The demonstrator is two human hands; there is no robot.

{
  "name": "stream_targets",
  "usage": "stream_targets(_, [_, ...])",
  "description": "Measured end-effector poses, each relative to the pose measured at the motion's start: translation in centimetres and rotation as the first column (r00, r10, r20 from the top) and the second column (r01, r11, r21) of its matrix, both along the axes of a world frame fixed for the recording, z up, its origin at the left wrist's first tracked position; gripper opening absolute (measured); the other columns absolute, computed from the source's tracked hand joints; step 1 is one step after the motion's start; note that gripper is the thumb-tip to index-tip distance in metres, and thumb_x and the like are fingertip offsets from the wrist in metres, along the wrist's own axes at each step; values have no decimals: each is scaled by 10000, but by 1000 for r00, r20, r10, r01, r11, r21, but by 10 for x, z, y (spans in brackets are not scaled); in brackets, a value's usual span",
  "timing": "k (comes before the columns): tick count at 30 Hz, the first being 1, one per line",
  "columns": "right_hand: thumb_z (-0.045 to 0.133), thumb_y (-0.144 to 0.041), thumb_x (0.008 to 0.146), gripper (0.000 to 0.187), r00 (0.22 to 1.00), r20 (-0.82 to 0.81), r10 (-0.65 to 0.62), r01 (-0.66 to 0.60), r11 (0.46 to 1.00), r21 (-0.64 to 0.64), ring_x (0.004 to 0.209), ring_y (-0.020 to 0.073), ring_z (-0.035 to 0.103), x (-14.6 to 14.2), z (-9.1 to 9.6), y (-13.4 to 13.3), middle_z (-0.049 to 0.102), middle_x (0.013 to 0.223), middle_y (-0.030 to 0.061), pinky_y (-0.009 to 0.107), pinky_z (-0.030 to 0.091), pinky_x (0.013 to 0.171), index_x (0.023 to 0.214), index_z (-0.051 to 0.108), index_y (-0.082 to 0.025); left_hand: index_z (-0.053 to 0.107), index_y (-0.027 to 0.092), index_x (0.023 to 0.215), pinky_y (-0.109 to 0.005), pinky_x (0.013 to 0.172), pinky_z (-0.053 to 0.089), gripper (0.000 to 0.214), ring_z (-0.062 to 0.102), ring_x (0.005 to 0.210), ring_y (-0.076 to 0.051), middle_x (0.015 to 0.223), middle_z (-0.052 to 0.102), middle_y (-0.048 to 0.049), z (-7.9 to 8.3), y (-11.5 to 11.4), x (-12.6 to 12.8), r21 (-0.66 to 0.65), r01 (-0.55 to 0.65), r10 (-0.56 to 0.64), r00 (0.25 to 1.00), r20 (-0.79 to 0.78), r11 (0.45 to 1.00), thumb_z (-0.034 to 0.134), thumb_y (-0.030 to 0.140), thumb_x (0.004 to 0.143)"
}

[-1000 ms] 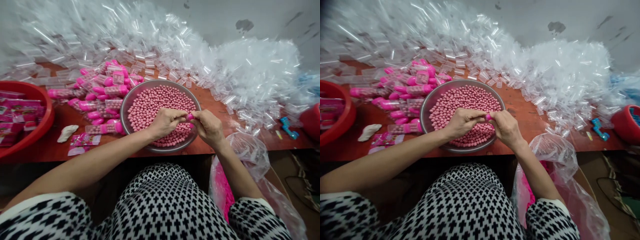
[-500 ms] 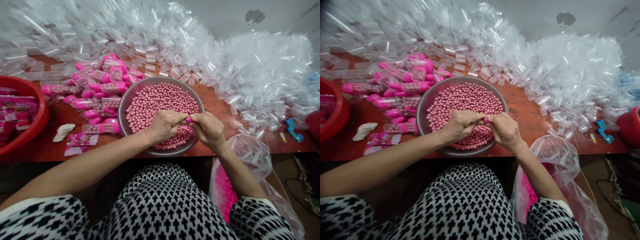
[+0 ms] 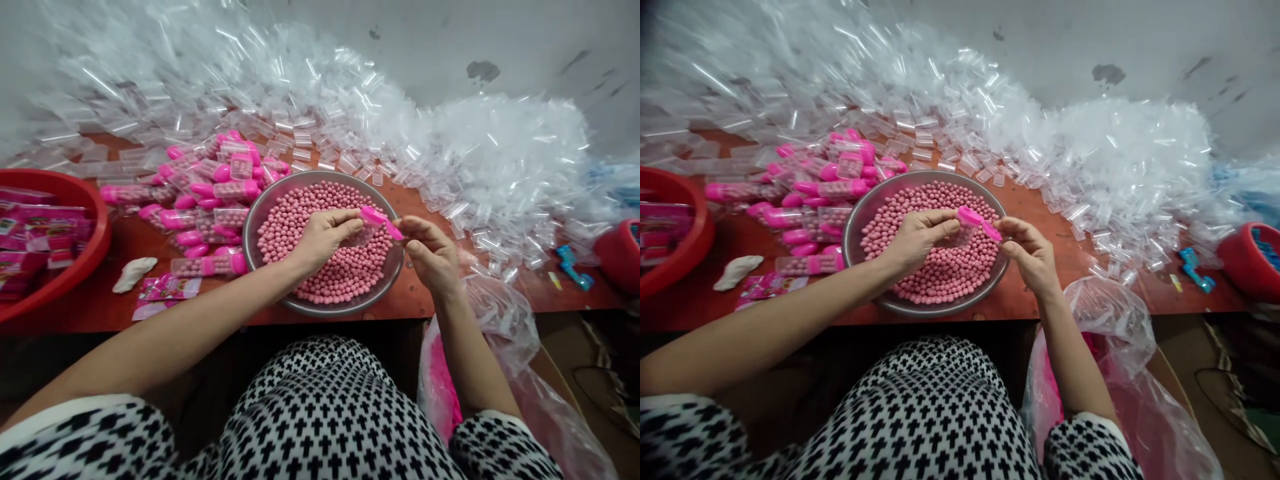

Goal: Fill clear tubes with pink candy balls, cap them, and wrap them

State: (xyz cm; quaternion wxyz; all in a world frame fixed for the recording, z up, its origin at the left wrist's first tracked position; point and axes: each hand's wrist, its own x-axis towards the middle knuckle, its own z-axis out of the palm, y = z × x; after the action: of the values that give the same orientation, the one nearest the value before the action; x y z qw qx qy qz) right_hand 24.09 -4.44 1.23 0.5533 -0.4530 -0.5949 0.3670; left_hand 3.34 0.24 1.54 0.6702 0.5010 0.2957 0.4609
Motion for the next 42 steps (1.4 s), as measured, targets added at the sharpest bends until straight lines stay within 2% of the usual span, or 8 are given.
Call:
stream_targets(4, [811, -514, 675, 389, 990, -140, -26, 11, 994, -104, 867, 184, 687, -5, -4, 6, 731, 955, 39, 342, 569, 817, 923, 701, -235, 786, 158, 934, -338, 800, 577, 257, 700, 807, -185, 910, 770, -73, 1, -4, 0, 136, 66, -60, 997, -47, 989, 768, 324, 738])
stream_targets(11, [866, -453, 604, 440, 981, -191, 26, -70, 972, -223, 737, 161, 682, -9, 4, 5, 733, 909, 23, 329, 595, 723, 962, 706, -255, 785, 152, 932, -350, 865, 552, 313, 702, 875, -199, 935, 772, -81, -4, 3, -5, 65, -53, 51, 998, 36, 996, 794, 368, 706])
stream_targets(17, [752, -592, 705, 406, 970, -238, 50, -94, 980, -176, 765, 177, 686, -11, 7, 10, 708, 868, 21, 357, 608, 727, 910, 671, -252, 791, 200, 912, -356, 854, 550, 172, 676, 872, -194, 929, 762, -56, -3, 0, -5, 329, 36, 16, 988, -154, 943, 696, 294, 803])
stream_targets(19, [710, -604, 737, 436, 944, -297, 142, -231, 929, -291, 866, 199, 694, -14, 14, 14, 713, 972, 40, 404, 612, 782, 978, 675, -242, 793, 238, 887, -373, 914, 525, 124, 655, 929, -199, 933, 753, -42, -2, -2, -6, 424, 7, 97, 970, -223, 906, 706, 253, 800])
stream_targets(22, [712, -582, 725, 497, 877, -420, 234, -433, 765, -477, 909, 230, 693, -21, 24, 18, 722, 1035, 68, 476, 612, 814, 1058, 679, -215, 790, 268, 910, -386, 973, 495, 145, 631, 1010, -198, 1002, 728, -40, -2, -4, -8, 472, -26, 166, 952, -258, 881, 701, 216, 808])
stream_targets(25, [739, -476, 702, 367, 855, -485, 182, -464, 686, -560, 832, 227, 695, -31, 29, 18, 739, 883, 40, 497, 618, 806, 947, 697, -206, 790, 257, 940, -373, 965, 500, 166, 625, 1019, -198, 1010, 704, -55, -3, -5, -7, 461, -38, 173, 951, -256, 886, 694, 210, 814])
stream_targets(35, [743, -472, 660, 312, 885, -465, -14, -249, 829, -500, 710, 210, 702, -60, 15, 21, 702, 671, -5, 452, 638, 763, 792, 645, -207, 790, 223, 883, -354, 960, 493, 144, 641, 1004, -205, 996, 722, -57, -5, -2, -8, 450, -95, 215, 951, -223, 888, 675, 207, 799])
stream_targets(42, [482, -821, 763, 651, 937, -320, 140, -277, 855, -439, 892, 232, 709, -53, 19, 27, 735, 899, 67, 421, 650, 701, 951, 639, -218, 765, 169, 1011, -355, 898, 528, 241, 688, 953, -215, 1021, 760, -64, 2, 5, -13, 378, -96, 179, 965, -191, 921, 613, 266, 850])
